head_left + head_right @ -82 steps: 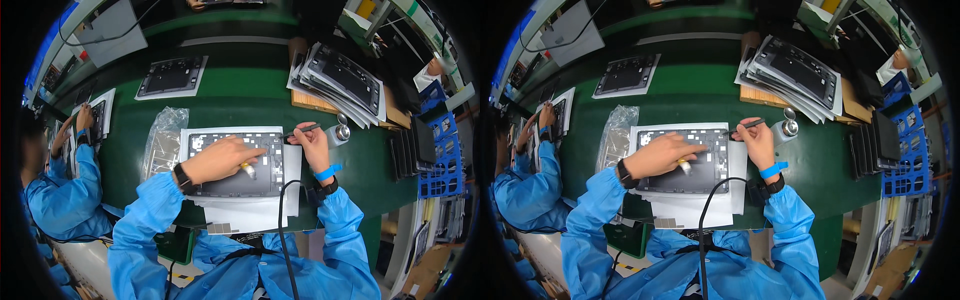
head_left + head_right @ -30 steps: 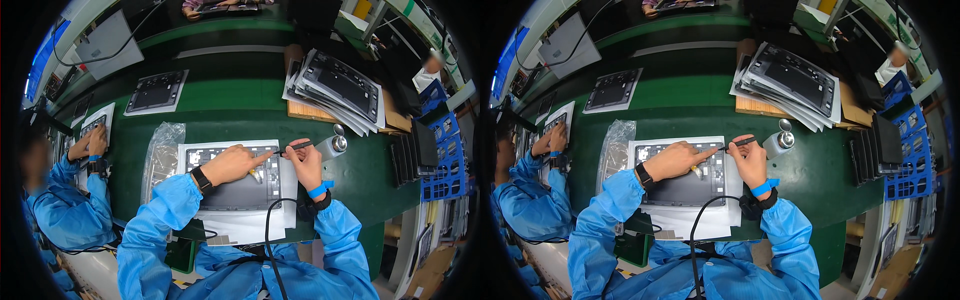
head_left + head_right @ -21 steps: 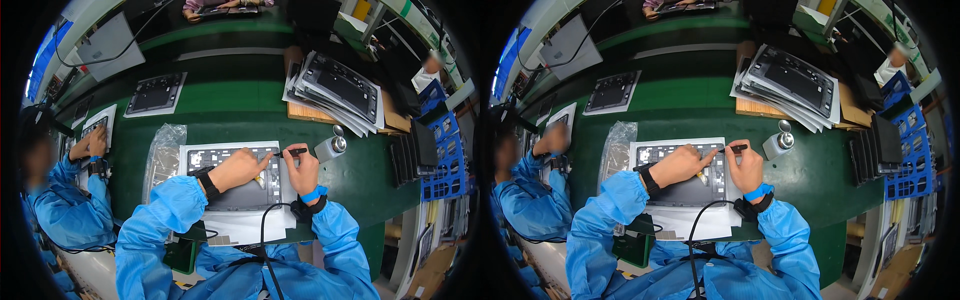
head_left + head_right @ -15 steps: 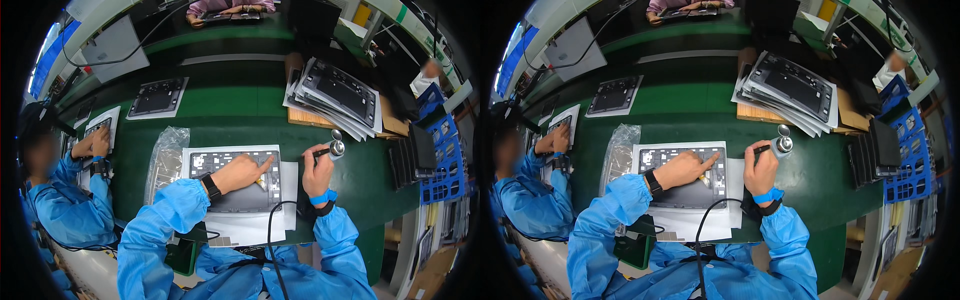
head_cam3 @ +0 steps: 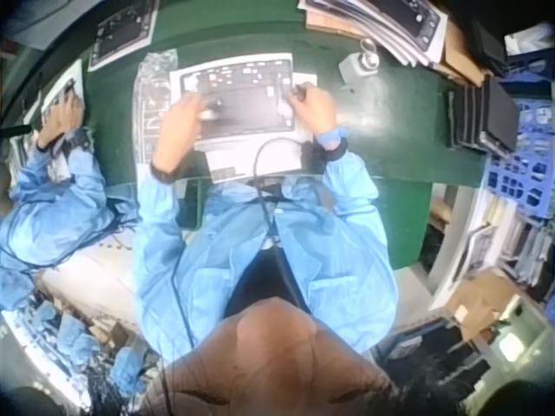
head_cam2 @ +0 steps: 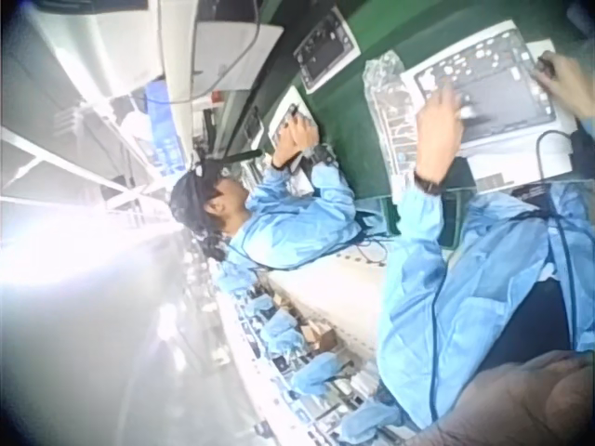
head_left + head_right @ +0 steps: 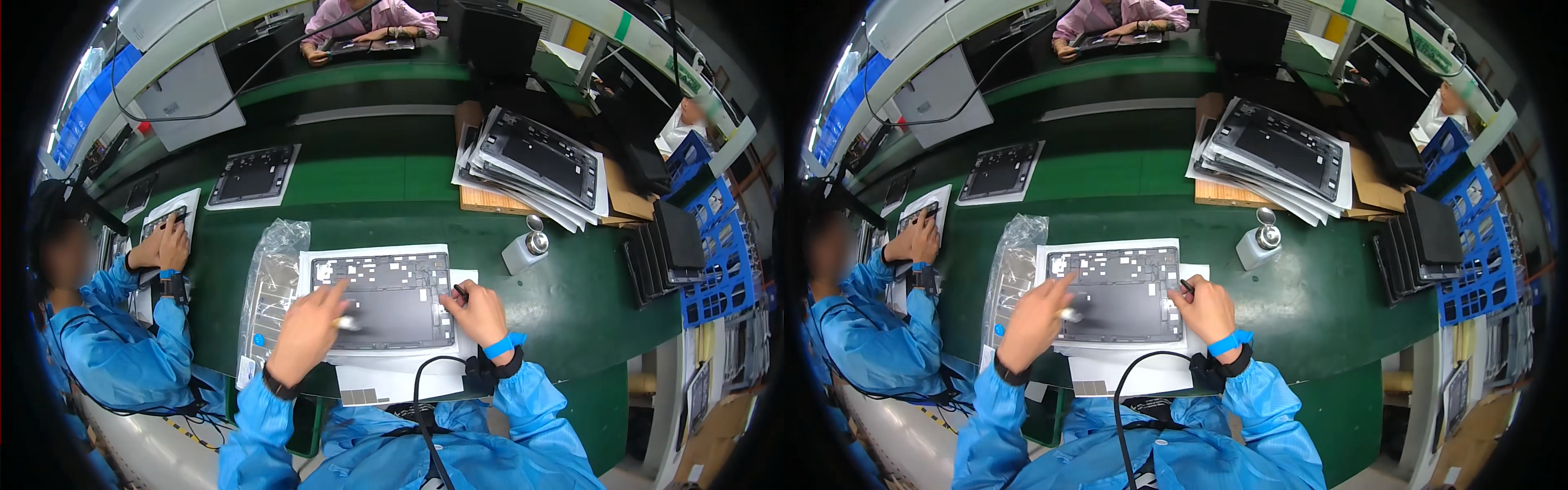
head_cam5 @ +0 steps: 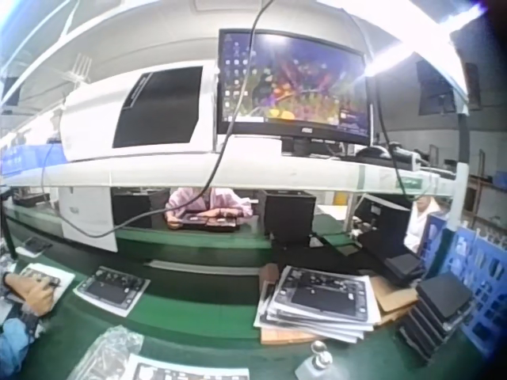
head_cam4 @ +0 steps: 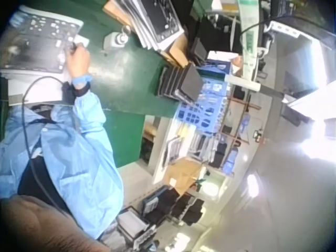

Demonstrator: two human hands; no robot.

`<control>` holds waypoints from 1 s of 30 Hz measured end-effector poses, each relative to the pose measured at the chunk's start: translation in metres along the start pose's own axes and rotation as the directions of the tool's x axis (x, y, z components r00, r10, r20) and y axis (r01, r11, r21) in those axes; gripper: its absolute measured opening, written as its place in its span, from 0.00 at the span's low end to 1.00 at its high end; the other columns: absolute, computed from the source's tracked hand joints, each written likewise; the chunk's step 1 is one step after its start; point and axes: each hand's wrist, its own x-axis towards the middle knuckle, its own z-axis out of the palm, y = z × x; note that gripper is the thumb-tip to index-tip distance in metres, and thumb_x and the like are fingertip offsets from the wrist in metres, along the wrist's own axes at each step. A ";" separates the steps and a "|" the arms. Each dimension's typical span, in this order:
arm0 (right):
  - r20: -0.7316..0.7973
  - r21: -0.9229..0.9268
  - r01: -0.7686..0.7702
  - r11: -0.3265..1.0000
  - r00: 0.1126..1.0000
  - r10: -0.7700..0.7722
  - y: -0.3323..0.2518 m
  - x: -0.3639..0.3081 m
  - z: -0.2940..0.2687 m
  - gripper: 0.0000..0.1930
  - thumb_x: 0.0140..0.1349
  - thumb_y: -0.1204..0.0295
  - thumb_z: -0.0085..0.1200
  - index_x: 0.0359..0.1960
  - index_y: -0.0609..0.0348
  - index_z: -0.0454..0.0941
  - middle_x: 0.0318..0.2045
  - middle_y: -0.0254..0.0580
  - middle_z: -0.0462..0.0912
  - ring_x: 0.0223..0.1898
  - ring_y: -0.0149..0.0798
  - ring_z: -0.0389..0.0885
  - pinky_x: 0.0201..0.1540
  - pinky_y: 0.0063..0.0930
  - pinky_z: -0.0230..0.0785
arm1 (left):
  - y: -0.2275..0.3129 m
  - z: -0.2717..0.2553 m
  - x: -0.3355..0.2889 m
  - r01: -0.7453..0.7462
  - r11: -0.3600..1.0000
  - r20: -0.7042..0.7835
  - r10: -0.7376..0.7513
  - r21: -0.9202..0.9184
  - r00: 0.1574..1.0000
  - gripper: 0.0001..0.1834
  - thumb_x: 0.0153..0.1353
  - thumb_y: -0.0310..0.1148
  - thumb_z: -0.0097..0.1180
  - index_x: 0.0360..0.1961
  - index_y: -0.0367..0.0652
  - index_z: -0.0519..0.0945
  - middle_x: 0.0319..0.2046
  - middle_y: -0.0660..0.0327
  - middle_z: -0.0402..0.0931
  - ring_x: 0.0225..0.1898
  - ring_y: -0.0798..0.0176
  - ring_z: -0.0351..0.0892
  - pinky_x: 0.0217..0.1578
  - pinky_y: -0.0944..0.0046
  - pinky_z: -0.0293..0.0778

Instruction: The recorder is applying adhesive strips and assembling internal components into a laptop chassis on an industrial production line.

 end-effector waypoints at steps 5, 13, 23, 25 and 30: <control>-0.098 0.172 0.069 0.983 0.994 -0.053 -0.007 -0.004 0.006 0.16 0.60 0.61 0.61 0.34 0.65 0.78 0.24 0.51 0.82 0.27 0.53 0.82 0.31 0.42 0.71 | -0.025 0.018 -0.084 0.292 0.956 -0.096 -0.291 -0.002 0.952 0.23 0.62 0.21 0.53 0.60 0.37 0.71 0.40 0.45 0.73 0.39 0.39 0.77 0.36 0.46 0.72; -0.386 0.202 0.241 0.949 0.911 -0.149 -0.026 -0.008 0.011 0.11 0.67 0.68 0.56 0.40 0.64 0.72 0.31 0.56 0.82 0.34 0.53 0.83 0.36 0.38 0.73 | -0.031 0.046 -0.103 0.346 0.913 -0.166 -0.384 -0.216 0.908 0.27 0.63 0.19 0.52 0.65 0.35 0.66 0.44 0.45 0.68 0.43 0.38 0.75 0.40 0.48 0.72; -0.297 0.594 0.178 0.784 0.955 0.009 -0.007 -0.006 0.028 0.10 0.65 0.74 0.59 0.44 0.59 0.71 0.33 0.30 0.72 0.36 0.25 0.69 0.41 0.20 0.65 | -0.078 0.073 -0.064 0.493 0.525 -0.001 -0.685 -0.694 0.728 0.29 0.73 0.42 0.49 0.66 0.30 0.66 0.61 0.42 0.71 0.64 0.48 0.70 0.64 0.58 0.63; -0.294 0.633 0.163 0.757 0.955 0.040 -0.010 -0.006 0.030 0.10 0.65 0.73 0.60 0.44 0.60 0.73 0.32 0.29 0.73 0.35 0.25 0.70 0.41 0.21 0.66 | -0.074 0.063 -0.059 0.390 0.714 -0.043 -0.506 -0.581 0.862 0.30 0.74 0.43 0.48 0.64 0.27 0.66 0.59 0.42 0.73 0.61 0.52 0.72 0.61 0.59 0.66; -0.259 0.578 0.152 0.802 0.966 0.004 -0.004 0.000 0.028 0.10 0.66 0.68 0.59 0.39 0.63 0.75 0.28 0.28 0.71 0.32 0.23 0.66 0.35 0.20 0.61 | -0.073 0.070 -0.059 0.295 0.428 0.002 -0.564 -0.854 0.826 0.30 0.75 0.46 0.47 0.63 0.27 0.67 0.55 0.51 0.76 0.58 0.63 0.71 0.60 0.64 0.65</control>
